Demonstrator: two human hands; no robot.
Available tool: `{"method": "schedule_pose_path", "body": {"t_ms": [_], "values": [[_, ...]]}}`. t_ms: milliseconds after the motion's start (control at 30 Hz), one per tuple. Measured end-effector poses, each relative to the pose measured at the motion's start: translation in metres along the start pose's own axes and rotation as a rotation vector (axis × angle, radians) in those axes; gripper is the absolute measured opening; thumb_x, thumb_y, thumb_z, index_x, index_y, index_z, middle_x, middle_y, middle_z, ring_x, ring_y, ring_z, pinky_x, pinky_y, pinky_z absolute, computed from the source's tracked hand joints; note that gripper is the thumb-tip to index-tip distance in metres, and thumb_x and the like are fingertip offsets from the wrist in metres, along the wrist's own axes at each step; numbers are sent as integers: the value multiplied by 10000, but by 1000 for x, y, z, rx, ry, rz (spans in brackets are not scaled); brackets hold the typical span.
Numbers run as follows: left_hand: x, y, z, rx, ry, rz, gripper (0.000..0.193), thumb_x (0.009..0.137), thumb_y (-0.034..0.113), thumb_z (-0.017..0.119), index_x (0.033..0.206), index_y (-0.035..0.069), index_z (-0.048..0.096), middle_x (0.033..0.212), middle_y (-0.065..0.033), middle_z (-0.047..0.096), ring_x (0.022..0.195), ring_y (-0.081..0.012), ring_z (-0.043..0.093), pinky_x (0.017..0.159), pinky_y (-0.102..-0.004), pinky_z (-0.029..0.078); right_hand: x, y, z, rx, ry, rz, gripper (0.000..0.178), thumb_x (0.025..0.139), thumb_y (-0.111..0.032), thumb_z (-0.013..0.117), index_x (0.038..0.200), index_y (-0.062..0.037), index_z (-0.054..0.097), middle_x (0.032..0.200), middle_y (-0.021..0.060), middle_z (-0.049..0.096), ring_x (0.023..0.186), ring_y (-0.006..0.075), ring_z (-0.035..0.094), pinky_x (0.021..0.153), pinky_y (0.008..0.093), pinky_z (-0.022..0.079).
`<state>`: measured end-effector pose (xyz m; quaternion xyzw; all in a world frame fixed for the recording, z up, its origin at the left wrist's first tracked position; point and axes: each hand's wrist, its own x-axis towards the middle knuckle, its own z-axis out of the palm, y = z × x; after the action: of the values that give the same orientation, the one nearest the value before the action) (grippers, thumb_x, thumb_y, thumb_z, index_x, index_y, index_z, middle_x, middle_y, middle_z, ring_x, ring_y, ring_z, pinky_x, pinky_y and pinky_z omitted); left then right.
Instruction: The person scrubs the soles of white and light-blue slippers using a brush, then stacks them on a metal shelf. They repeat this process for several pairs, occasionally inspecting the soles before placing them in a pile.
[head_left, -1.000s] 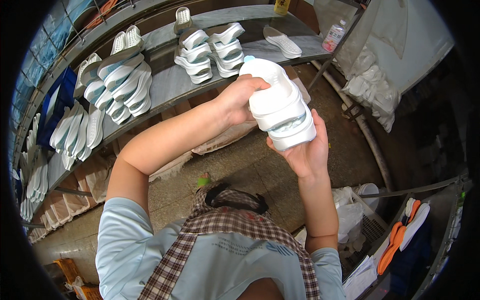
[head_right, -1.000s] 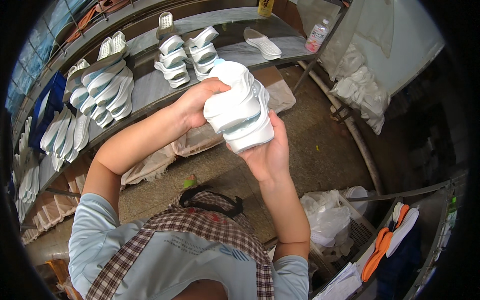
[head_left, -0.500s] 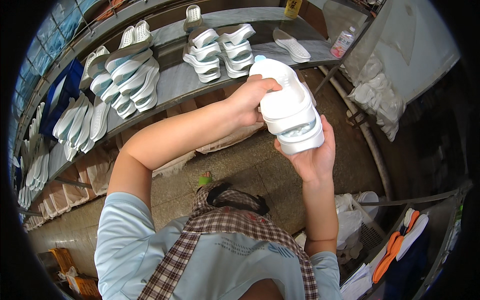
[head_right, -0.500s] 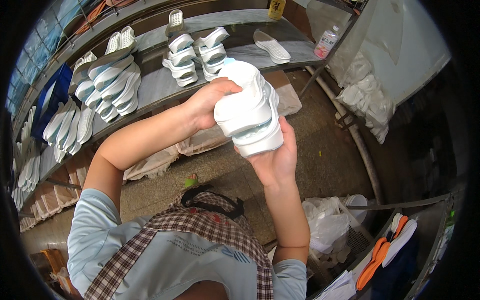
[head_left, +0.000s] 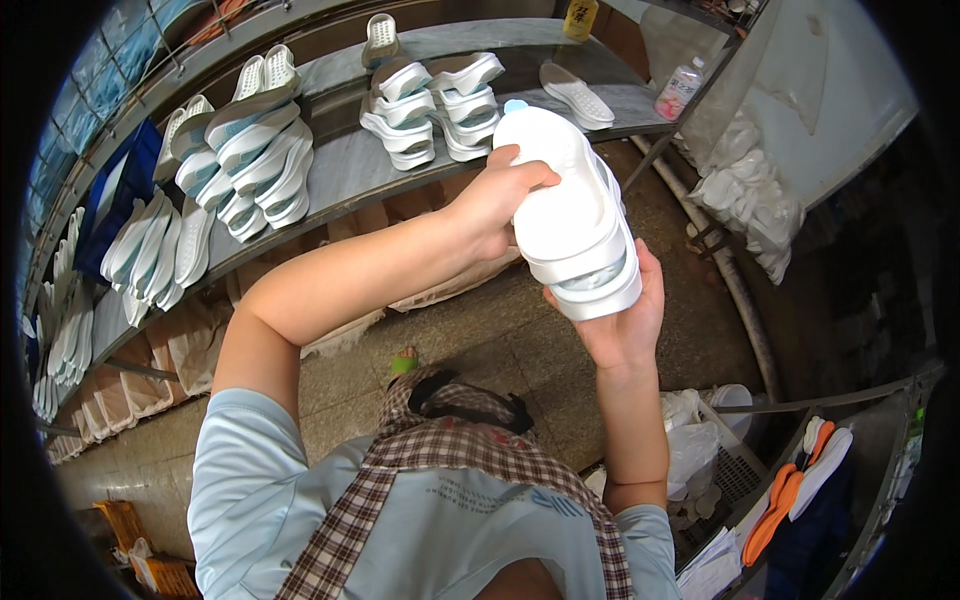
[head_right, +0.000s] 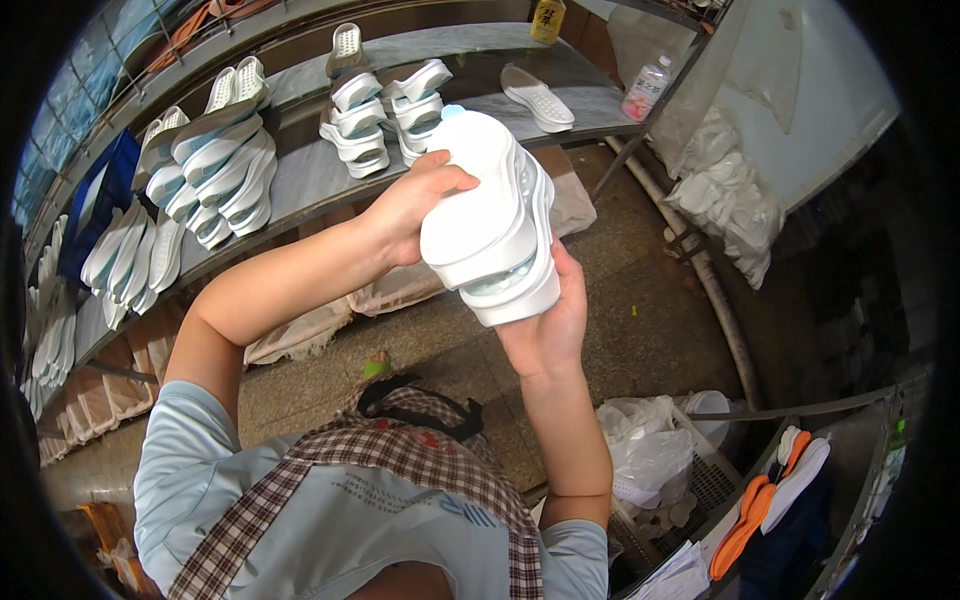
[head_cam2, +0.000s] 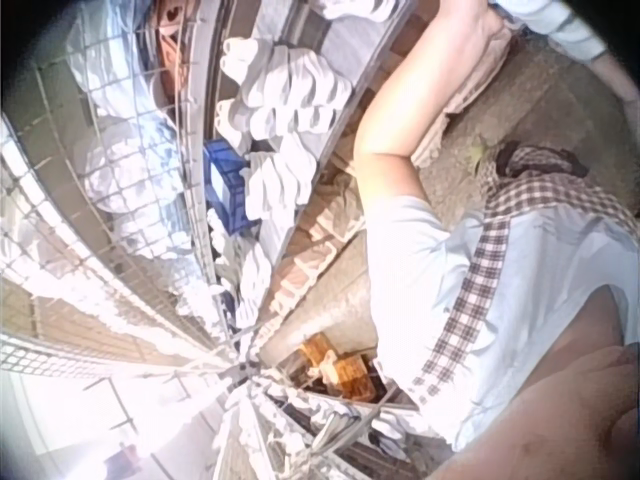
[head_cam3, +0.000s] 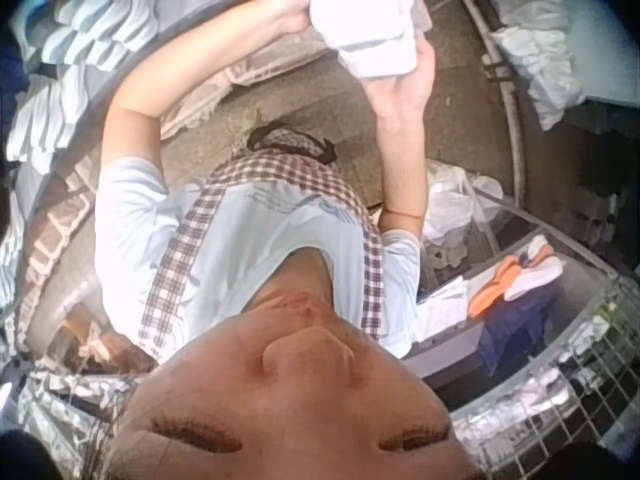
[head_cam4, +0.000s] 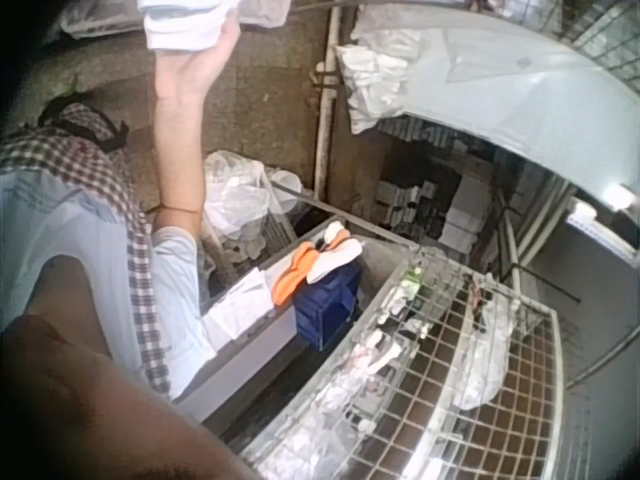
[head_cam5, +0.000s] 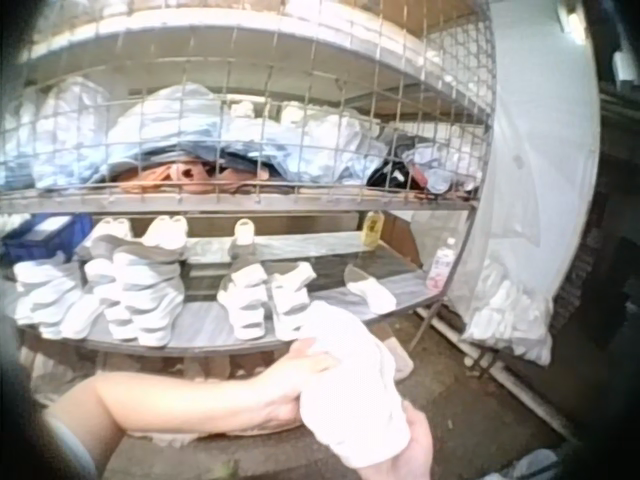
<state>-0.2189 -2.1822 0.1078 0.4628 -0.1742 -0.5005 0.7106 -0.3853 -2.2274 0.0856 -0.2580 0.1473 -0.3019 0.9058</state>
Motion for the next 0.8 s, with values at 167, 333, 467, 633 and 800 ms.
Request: {"method": "schedule_pose_path", "body": {"t_ms": [167,333,467,633,800], "values": [[-14,9,5,72,-53,73,826,819,117,574,1433,-7,35,1205,-252,446,1059,-285,548,811,-364,520,-1,5,2,-69,-67,-171,553,920,-237,357,1403,11,249,1404,163,366,1301,276,373,1078,414,313],[-22,9,7,131,-94,162,816,847,155,589,1435,13,41,1222,-260,433,1074,-286,535,816,-372,515,-11,8,7,-205,-77,-292,612,899,-219,371,1436,-2,173,1451,184,288,1332,292,328,1096,426,291],[-22,6,5,145,-134,194,809,864,160,591,1436,27,34,1232,-253,428,1094,-275,520,844,-369,498,-17,8,11,-291,-84,-336,669,856,-217,414,1440,-23,151,1450,193,271,1332,318,320,1091,441,294],[-19,-1,3,237,-153,303,766,899,142,556,1446,70,25,1255,-225,426,1106,-252,505,879,-364,474,-22,8,13,-407,-117,-382,767,795,-223,482,1441,-32,115,1437,225,241,1330,344,304,1079,452,301],[-19,-4,-2,177,-224,280,820,884,115,606,1436,47,3,1366,-219,310,1213,-267,419,984,-367,410,-25,9,11,-484,-145,-426,817,768,-223,524,1447,-38,110,1433,234,235,1325,344,306,1070,450,303]]}}
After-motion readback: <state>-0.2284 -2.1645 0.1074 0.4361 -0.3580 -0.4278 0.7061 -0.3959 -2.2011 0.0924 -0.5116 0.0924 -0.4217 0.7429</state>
